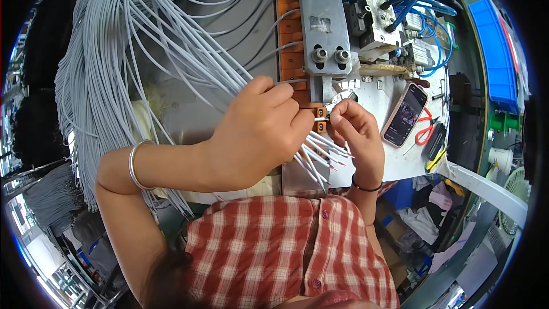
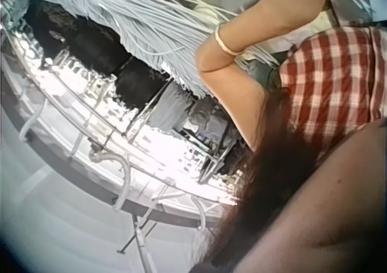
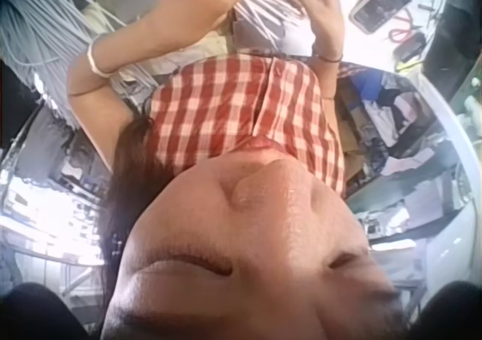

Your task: Feeding and organizing bundles of wires into a crimping or connector assembly machine.

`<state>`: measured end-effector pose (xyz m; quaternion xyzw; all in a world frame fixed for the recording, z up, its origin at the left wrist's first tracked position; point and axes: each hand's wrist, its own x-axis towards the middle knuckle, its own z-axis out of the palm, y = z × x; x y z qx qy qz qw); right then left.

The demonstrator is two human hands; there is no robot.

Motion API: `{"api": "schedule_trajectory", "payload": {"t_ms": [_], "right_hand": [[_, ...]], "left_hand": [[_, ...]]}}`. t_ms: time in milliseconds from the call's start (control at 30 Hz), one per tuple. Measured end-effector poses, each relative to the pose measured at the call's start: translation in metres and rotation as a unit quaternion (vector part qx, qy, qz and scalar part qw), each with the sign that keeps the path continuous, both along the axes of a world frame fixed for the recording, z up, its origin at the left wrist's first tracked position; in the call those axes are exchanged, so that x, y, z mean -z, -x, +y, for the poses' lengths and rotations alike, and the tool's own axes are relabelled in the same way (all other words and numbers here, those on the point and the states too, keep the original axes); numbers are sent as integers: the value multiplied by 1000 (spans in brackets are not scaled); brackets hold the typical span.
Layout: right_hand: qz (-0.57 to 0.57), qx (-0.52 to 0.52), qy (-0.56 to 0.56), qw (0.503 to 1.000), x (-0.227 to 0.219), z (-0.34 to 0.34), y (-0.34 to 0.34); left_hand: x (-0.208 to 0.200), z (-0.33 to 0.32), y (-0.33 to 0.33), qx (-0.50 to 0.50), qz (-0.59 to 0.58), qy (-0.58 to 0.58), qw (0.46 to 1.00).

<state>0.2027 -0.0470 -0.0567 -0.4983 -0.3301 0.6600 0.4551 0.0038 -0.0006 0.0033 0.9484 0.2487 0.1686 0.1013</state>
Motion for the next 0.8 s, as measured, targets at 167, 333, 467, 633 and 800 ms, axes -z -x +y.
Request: {"api": "schedule_trajectory", "payload": {"t_ms": [167, 333, 467, 633, 800], "right_hand": [[-30, -38, 21, 999, -5, 1, -5], [-60, 34, -13, 998, -4, -8, -7], [-36, 51, -118, 991, -1, -9, -6], [-56, 95, -127, 986, -5, -10, 3], [-29, 92, -71, 993, -10, -13, 3]], "left_hand": [[10, 1, -1, 17, -12, -1, 1000], [3, 0, -2, 15, -15, -22, 1000], [-3, -2, -1, 9, -7, -16, 1000], [0, -2, 1, 13, -29, 6, 999], [0, -4, -1, -15, -44, 31, 998]]}}
